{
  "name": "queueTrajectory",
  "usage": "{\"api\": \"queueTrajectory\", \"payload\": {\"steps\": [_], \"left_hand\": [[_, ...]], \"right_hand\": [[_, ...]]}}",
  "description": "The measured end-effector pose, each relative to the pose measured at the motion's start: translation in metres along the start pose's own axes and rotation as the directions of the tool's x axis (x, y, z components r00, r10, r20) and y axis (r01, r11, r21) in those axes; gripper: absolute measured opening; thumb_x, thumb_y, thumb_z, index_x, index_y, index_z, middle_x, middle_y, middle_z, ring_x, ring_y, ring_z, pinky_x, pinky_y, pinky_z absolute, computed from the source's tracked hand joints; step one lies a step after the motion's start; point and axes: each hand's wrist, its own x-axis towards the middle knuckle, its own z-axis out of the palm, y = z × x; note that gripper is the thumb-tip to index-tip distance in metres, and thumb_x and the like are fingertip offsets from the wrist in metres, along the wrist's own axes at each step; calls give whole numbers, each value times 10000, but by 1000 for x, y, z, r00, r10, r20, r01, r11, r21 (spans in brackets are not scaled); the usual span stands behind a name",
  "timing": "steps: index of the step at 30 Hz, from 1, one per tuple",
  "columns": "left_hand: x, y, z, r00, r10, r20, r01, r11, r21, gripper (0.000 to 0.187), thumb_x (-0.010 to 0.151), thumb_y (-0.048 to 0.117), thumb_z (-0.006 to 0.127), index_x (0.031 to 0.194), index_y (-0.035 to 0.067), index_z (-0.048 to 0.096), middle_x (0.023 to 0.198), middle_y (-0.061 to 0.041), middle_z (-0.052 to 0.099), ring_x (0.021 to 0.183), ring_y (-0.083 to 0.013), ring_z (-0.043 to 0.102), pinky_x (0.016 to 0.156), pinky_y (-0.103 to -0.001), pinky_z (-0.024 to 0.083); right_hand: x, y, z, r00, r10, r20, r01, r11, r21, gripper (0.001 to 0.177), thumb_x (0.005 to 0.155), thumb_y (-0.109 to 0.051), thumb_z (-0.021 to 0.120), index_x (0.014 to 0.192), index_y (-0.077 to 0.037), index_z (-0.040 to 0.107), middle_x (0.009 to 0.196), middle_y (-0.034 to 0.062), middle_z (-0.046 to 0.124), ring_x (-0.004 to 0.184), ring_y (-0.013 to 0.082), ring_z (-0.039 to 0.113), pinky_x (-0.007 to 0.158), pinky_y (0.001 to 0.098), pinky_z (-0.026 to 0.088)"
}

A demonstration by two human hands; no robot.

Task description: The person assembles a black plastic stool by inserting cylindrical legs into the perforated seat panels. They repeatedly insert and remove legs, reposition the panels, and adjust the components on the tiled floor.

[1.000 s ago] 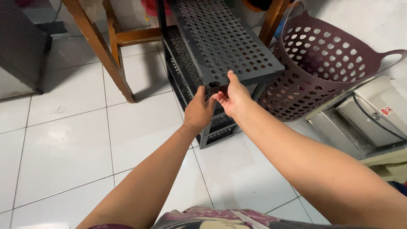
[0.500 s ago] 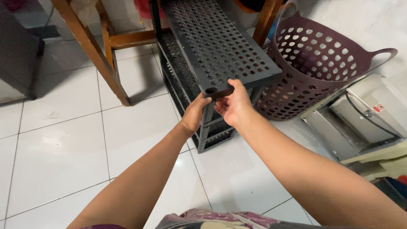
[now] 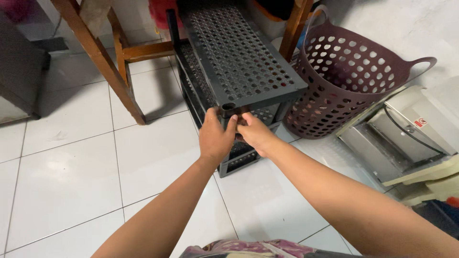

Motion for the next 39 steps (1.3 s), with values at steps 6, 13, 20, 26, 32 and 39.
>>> {"api": "queueTrajectory", "payload": {"steps": [6, 13, 20, 26, 32, 39], "left_hand": [[15, 19, -26, 934, 350, -65, -300, 873, 385, 851, 690, 393, 826, 1414, 144, 455, 1367, -191, 523, 1211, -408, 588, 929, -495, 502], [67, 57, -18, 856, 65, 513, -490, 420, 764, 1043, 771, 572, 805, 1569, 138, 291, 1613, -276, 280, 1319, -569, 472, 923, -485, 565], [81, 66, -1, 805, -18, 593, -578, 205, 790, 1017, 826, 552, 721, 1563, -16, 310, 1543, -360, 345, 1078, -575, 646, 857, -498, 593], [88, 71, -2, 698, -49, 714, -715, -1, 699, 657, 799, 405, 690, 1315, -1, 668, 1418, -283, 546, 905, -460, 766, 732, -452, 642], [95, 69, -16, 654, 46, 755, -753, 142, 643, 673, 754, 448, 727, 1284, 33, 709, 1150, -133, 765, 1040, -303, 719, 851, -418, 595], [75, -3, -13, 901, 418, 117, -432, 888, 158, 1075, 692, 331, 765, 1573, -9, 252, 1548, -317, 302, 1382, -441, 363, 1056, -431, 395]], "right_hand": [[9, -11, 7, 1000, 13, -21, -17, 969, -246, 223, 950, -216, 617, 1117, -84, 681, 1024, 30, 696, 911, 149, 628, 763, 332, 545], [20, -4, 13, 990, -89, -106, 41, 922, -385, 214, 871, -266, 731, 881, -53, 712, 820, 36, 696, 711, 154, 658, 615, 327, 586], [38, 26, 7, 963, -260, -77, 228, 929, -291, 267, 846, -184, 794, 770, 44, 679, 680, 85, 653, 563, 124, 568, 490, 349, 428], [38, 17, 23, 991, -130, -44, 126, 988, -86, 389, 759, -274, 864, 931, 36, 705, 848, 32, 711, 682, 90, 632, 682, 309, 615], [29, 5, 31, 995, -65, -70, 53, 985, -167, 495, 749, -350, 854, 1025, 40, 723, 973, 66, 752, 859, 154, 738, 779, 339, 640], [35, 20, 28, 996, -57, -66, 47, 989, -141, 338, 879, -371, 682, 1040, -74, 708, 990, -6, 715, 972, 128, 683, 861, 388, 579]]}}
